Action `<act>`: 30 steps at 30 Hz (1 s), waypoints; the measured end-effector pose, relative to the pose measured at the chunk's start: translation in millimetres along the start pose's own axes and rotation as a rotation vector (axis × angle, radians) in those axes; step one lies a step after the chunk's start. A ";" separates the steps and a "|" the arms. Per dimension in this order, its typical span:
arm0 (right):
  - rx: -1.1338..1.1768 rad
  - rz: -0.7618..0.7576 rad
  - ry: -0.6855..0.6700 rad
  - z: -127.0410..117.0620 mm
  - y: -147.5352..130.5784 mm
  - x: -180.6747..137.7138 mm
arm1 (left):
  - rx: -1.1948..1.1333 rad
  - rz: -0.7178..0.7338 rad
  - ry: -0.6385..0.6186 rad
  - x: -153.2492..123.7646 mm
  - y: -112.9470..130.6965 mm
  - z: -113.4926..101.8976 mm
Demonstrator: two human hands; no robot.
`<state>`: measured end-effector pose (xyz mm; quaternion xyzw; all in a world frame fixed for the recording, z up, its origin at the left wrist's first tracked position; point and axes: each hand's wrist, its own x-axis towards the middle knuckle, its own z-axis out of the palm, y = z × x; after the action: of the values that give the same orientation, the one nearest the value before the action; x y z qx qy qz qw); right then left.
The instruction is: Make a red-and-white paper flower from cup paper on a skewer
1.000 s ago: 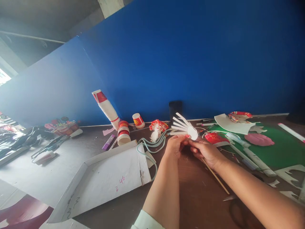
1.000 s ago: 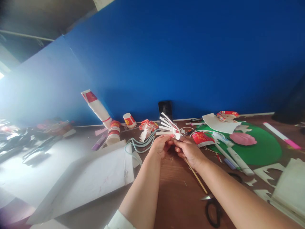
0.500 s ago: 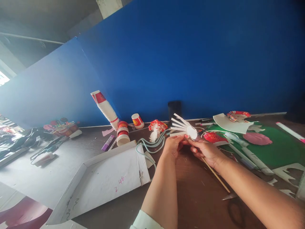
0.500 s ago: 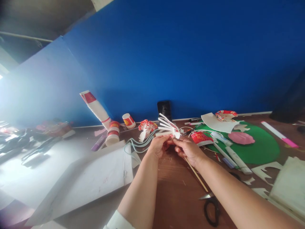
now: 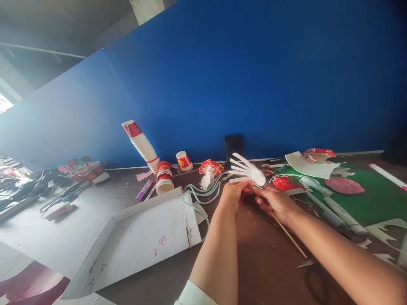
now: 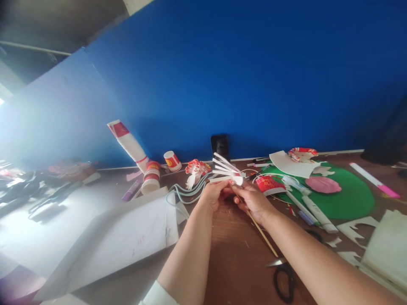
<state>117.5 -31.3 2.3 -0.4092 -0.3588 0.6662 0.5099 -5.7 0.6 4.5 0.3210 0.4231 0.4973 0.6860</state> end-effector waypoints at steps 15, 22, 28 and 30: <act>-0.041 -0.009 0.001 4.4 -2.4 -3.9 | -0.101 0.017 0.032 -5.0 2.6 5.8; -0.059 0.007 -0.020 3.8 -2.1 -2.9 | -0.143 0.046 -0.007 -1.7 -0.4 3.3; -0.065 0.010 -0.035 1.9 0.4 -2.4 | -0.124 0.046 0.021 -3.2 1.5 5.0; -0.057 0.014 -0.038 1.7 1.3 -2.2 | -0.117 0.033 0.054 -2.5 1.4 5.6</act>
<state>115.8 -33.9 2.2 -0.4133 -0.3844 0.6669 0.4864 -1.6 -1.5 8.8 0.2738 0.4066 0.5408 0.6835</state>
